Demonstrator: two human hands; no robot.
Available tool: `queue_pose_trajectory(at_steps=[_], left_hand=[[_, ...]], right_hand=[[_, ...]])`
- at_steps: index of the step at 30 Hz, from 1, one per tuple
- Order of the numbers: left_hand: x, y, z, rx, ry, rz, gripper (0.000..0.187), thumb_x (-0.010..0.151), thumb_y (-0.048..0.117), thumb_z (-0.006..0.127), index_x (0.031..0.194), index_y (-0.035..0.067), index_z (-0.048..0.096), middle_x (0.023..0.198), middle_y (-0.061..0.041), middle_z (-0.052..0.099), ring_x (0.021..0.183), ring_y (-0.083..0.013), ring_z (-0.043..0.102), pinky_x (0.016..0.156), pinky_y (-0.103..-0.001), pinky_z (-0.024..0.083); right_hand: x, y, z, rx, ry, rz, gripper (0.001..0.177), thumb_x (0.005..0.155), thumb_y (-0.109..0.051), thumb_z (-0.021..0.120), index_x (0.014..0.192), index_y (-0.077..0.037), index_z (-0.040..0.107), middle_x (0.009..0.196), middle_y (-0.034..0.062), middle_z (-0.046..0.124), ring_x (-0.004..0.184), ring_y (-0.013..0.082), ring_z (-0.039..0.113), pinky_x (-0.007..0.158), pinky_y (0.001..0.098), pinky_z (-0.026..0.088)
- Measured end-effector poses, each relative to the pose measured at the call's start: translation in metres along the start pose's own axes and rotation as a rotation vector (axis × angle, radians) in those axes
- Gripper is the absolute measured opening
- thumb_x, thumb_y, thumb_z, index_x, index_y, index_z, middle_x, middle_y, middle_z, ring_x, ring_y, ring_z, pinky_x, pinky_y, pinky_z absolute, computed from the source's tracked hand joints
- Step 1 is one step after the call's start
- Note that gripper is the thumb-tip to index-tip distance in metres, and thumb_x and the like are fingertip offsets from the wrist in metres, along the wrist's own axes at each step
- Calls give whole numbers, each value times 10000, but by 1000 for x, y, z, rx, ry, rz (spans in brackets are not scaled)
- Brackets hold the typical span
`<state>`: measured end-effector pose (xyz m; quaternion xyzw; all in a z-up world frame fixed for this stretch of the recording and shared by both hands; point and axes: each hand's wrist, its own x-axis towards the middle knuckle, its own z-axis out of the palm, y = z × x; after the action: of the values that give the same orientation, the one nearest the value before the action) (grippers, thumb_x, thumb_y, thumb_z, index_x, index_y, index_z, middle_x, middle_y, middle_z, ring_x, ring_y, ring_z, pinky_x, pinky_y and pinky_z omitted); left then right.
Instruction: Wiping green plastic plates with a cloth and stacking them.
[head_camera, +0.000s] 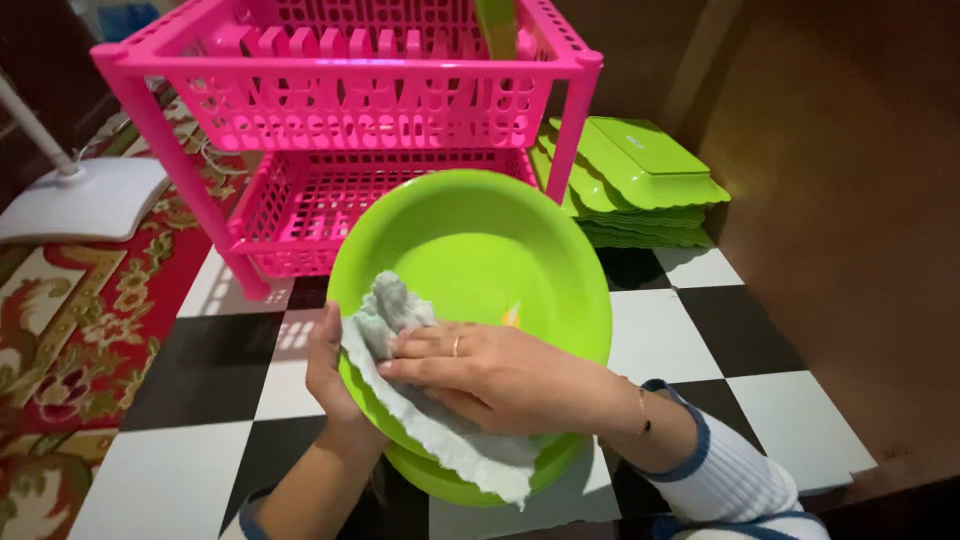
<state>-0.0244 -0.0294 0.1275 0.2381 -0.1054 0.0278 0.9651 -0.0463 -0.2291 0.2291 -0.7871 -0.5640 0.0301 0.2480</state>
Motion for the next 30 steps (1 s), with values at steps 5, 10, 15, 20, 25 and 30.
queue_pose_trajectory(at_steps=[5,10,15,20,25,30], left_hand=[[-3,-6,-7,-1,35,-4,519,1045,418,418,1315,16,602,1219,-165,672,1113,-262,686,1024,-402,519],[-8,4,-34,1067,-289,1046,600,973,441,749,1211,-40,481,1185,-237,624,1102,-343,667,1019,-469,564],[2,18,-41,258,-126,465,489,1072,321,469,1274,-117,550,1256,-264,641,1145,-316,667,1040,-435,537],[-6,-6,-7,-18,-99,90,498,959,311,489,1262,-73,580,1212,-262,657,1080,-341,698,977,-443,583],[-5,-4,-39,899,-260,998,351,984,0,679,1272,36,482,1354,-245,578,1201,-287,663,1021,-437,597],[2,2,-58,751,-68,1014,141,1074,55,569,1206,12,547,1254,-237,657,1116,-288,702,1028,-431,604]], right_hand=[[15,28,10,-233,216,-34,504,1115,-271,455,1600,-134,470,1646,139,476,1575,285,405,1338,553,332],[12,53,-32,-847,397,236,528,1029,-415,541,1498,-174,511,1503,113,515,1452,319,388,1227,646,221],[-4,26,-7,-662,330,237,592,1056,-356,462,1566,-62,394,1617,136,386,1541,360,328,1225,615,192],[19,4,10,-457,96,72,566,1064,-333,445,1595,-142,414,1675,108,370,1494,356,336,1212,615,140],[20,40,-15,-672,448,353,604,1023,-366,506,1533,-61,400,1539,162,460,1454,322,414,1191,669,168],[-7,18,3,-538,209,328,681,977,-314,541,1580,-52,361,1525,184,470,1431,356,419,1164,608,323]])
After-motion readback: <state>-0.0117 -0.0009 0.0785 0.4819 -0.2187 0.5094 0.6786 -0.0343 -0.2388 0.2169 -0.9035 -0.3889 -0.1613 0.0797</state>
